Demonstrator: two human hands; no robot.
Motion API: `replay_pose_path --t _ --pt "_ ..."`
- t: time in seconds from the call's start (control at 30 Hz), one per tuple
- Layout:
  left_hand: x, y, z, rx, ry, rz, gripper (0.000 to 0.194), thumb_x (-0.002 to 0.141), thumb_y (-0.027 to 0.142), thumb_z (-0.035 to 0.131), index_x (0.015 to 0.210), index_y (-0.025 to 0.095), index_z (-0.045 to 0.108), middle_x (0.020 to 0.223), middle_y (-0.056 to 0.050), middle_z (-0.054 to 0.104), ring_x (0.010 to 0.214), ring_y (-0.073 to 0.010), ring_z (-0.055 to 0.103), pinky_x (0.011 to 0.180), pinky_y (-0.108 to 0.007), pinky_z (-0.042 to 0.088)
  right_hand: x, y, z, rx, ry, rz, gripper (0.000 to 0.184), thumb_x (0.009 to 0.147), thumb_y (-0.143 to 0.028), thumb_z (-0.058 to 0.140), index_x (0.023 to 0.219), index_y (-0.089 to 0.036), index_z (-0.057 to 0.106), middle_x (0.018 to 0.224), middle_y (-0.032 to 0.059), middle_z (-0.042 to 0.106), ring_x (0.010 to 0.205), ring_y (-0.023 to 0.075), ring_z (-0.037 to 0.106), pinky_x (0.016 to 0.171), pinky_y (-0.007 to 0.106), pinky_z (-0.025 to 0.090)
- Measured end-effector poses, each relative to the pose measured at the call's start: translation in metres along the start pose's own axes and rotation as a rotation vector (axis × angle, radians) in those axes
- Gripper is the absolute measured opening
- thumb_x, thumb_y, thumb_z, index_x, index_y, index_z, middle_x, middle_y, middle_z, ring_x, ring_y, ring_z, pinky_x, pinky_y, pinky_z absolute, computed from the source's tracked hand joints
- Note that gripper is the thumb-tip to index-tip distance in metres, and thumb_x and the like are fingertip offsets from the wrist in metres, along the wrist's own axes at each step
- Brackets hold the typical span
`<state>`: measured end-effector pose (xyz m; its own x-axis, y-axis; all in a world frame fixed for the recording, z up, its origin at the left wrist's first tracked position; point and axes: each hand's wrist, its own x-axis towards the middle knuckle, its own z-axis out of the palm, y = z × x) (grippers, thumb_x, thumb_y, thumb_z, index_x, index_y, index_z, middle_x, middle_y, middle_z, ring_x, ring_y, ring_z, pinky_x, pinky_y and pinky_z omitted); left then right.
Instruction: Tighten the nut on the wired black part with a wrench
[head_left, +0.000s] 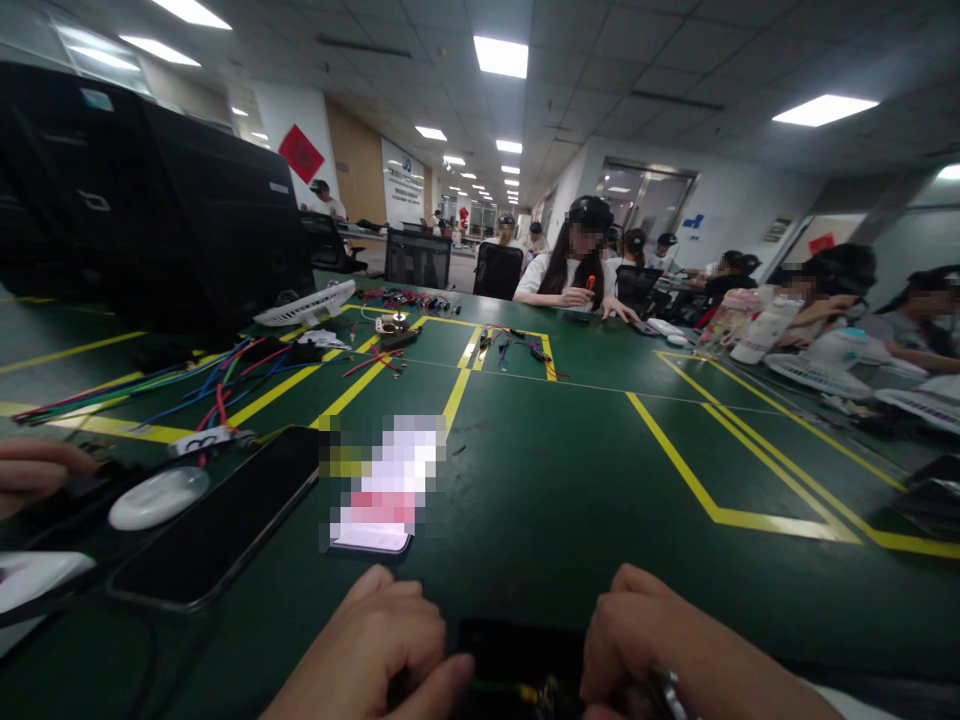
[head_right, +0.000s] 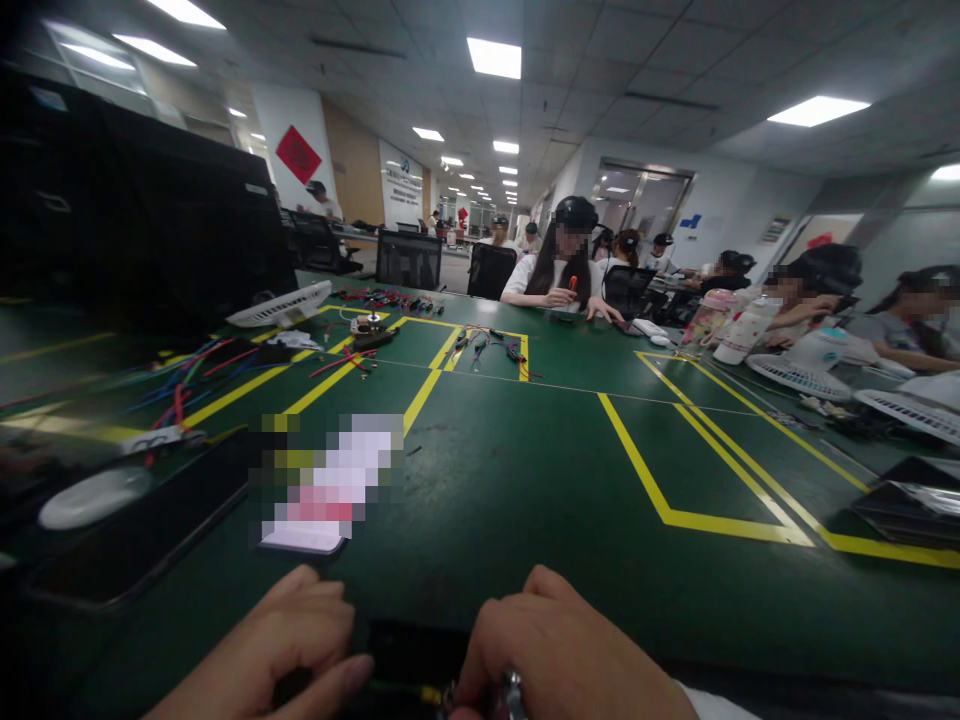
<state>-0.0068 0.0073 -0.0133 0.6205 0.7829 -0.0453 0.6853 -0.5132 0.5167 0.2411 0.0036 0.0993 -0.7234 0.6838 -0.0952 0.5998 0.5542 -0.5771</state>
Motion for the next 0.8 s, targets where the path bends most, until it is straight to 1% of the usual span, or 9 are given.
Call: replay_pose_path --t 0.23,0.4,0.53,0.63,0.7,0.8 --pt "0.000 0.001 -0.001 0.010 0.011 0.015 0.035 0.097 0.029 0.047 0.064 0.018 0.048 0.069 0.004 0.062 0.073 -0.0154 0.059 0.075 -0.031 0.035 0.001 0.000 -0.001 -0.013 -0.040 -0.008 0.026 0.095 -0.049 0.060 0.089 -0.025 0.068 0.077 0.0016 0.065 0.077 0.0208 0.059 0.091 0.041 0.041" --pt "-0.003 -0.001 0.001 0.009 0.003 0.021 0.035 0.096 0.029 0.047 0.063 0.018 0.046 0.067 0.005 0.060 0.071 -0.0146 0.058 0.078 -0.032 0.035 0.006 0.000 -0.003 -0.023 -0.070 -0.016 0.024 0.095 -0.047 0.060 0.089 -0.025 0.068 0.078 0.0017 0.065 0.077 0.0208 0.060 0.093 0.042 0.040" --pt "-0.005 -0.001 0.002 0.017 0.029 0.027 0.035 0.097 0.029 0.046 0.064 0.018 0.049 0.067 0.005 0.060 0.071 -0.0142 0.059 0.078 -0.031 0.035 0.009 0.005 -0.004 -0.029 -0.097 -0.024 0.021 0.095 -0.043 0.061 0.087 -0.025 0.067 0.078 0.0015 0.065 0.078 0.0210 0.061 0.096 0.043 0.038" --pt "-0.004 -0.002 0.003 0.016 0.036 0.037 0.037 0.098 0.030 0.046 0.063 0.018 0.049 0.067 0.005 0.061 0.071 -0.0141 0.058 0.077 -0.031 0.034 0.006 0.015 -0.001 -0.032 -0.128 -0.049 0.014 0.094 -0.034 0.063 0.083 -0.025 0.065 0.078 0.0008 0.066 0.078 0.0201 0.063 0.098 0.044 0.037" --pt "-0.003 -0.003 0.004 0.014 0.046 0.041 0.037 0.098 0.031 0.045 0.064 0.018 0.050 0.068 0.005 0.062 0.072 -0.0142 0.059 0.077 -0.031 0.034 0.003 0.024 0.003 -0.018 -0.135 -0.103 0.010 0.090 -0.022 0.064 0.080 -0.023 0.062 0.077 -0.0003 0.066 0.075 0.0179 0.064 0.098 0.043 0.037" --pt "-0.003 -0.007 0.006 0.002 0.029 0.062 0.038 0.097 0.031 0.048 0.062 0.018 0.049 0.065 0.005 0.061 0.069 -0.0136 0.058 0.075 -0.030 0.033 0.000 0.037 0.010 0.015 -0.080 -0.209 0.011 0.083 -0.011 0.062 0.079 -0.021 0.060 0.075 -0.0016 0.067 0.069 0.0145 0.064 0.095 0.044 0.037"
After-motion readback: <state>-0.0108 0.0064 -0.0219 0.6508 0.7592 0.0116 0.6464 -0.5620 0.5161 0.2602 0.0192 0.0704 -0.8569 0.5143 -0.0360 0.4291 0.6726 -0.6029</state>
